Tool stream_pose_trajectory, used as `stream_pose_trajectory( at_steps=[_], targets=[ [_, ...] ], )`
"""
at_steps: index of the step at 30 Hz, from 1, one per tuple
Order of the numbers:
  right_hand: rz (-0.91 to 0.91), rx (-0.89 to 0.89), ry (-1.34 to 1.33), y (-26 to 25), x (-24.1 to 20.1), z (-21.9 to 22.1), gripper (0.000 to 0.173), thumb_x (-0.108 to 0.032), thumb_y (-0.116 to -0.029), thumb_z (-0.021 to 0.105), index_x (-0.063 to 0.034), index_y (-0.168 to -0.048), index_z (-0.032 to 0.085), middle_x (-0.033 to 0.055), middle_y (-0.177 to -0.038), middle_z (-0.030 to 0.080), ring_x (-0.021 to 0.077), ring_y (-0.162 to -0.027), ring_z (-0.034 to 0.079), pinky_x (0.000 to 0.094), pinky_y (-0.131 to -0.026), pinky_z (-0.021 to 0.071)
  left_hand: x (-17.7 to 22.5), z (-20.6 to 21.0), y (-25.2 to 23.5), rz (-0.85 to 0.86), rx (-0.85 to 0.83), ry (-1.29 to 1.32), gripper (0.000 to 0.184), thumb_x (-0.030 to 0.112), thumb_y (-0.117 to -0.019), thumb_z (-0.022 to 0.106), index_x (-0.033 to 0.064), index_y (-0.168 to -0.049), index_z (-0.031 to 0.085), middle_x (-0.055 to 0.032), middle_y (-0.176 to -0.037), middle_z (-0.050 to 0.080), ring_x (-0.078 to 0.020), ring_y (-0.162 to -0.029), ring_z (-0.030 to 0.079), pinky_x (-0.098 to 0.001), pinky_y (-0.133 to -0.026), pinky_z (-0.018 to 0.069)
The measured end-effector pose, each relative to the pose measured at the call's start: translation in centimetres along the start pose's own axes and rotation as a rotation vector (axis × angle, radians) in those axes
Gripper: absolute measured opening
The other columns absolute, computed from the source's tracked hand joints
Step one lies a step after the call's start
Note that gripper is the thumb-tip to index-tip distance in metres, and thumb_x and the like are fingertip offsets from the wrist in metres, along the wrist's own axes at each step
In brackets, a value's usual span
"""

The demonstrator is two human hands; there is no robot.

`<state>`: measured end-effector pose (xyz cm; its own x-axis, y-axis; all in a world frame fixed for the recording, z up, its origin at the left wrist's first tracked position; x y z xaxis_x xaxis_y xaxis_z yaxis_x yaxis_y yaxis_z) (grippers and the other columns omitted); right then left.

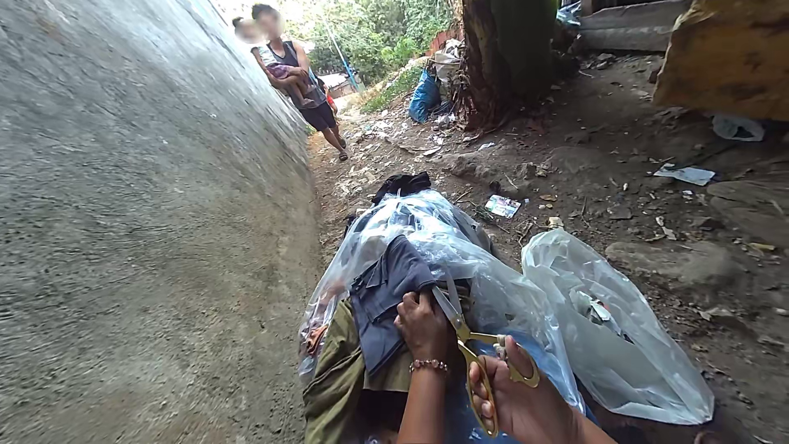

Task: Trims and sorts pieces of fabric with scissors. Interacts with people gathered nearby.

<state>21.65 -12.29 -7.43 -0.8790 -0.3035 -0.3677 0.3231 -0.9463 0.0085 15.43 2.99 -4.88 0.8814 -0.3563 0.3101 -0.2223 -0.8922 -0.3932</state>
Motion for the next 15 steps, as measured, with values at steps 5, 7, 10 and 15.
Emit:
stream_pose_trajectory(
  at_steps=[5,7,10,15],
  targets=[
    [0.005,0.000,-0.004,0.5,0.3,-0.4,0.071,-0.083,-0.0782,0.060,-0.0175,-0.101,0.073,-0.0006,-0.090,0.068,0.0106,-0.079,0.066,0.0251,-0.072,0.0557,-0.3,0.1,0.1,0.037,0.042,0.044,0.025,0.016,-0.0946,0.060,0.0105,-0.110,0.079,-0.0243,-0.106,0.067,-0.0453,-0.100,0.065,-0.0623,-0.078,0.0485],
    [0.013,-0.017,0.001,0.4,0.5,-0.5,0.070,-0.083,-0.0791,0.060,-0.0172,-0.101,0.073,-0.0005,-0.090,0.068,0.0109,-0.079,0.066,0.0252,-0.072,0.0559,-0.5,-0.1,0.2,0.032,0.043,0.084,0.027,0.013,-0.0947,0.058,0.0073,-0.112,0.078,-0.0249,-0.106,0.067,-0.0458,-0.100,0.064,-0.0631,-0.079,0.0478],
    [0.032,-0.032,0.001,0.4,0.6,-0.4,0.070,-0.082,-0.0789,0.061,-0.0173,-0.101,0.072,-0.0006,-0.091,0.067,0.0108,-0.080,0.066,0.0249,-0.073,0.0557,-0.7,-0.4,0.1,0.033,0.009,0.121,0.030,0.009,-0.0923,0.058,0.0054,-0.117,0.076,-0.0250,-0.107,0.068,-0.0458,-0.101,0.064,-0.0643,-0.081,0.0467],
    [0.056,-0.010,-0.013,-0.3,0.8,0.0,0.069,-0.082,-0.0767,0.063,-0.0175,-0.100,0.072,-0.0006,-0.090,0.068,0.0110,-0.079,0.067,0.0250,-0.072,0.0559,-0.8,-0.9,0.3,0.096,0.055,0.160,0.035,0.003,-0.0874,0.059,0.0026,-0.118,0.076,-0.0262,-0.102,0.070,-0.0466,-0.097,0.067,-0.0655,-0.079,0.0484]
  ],
)
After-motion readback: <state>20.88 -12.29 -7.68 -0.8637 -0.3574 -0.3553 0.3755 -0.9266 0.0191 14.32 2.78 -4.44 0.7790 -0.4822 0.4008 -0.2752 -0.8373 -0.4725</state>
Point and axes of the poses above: each hand's wrist, its own y-axis away from the middle knuckle, its own z-axis out of the palm, x = y × z, the point moved 6 cm from there along -y, towards the middle knuckle
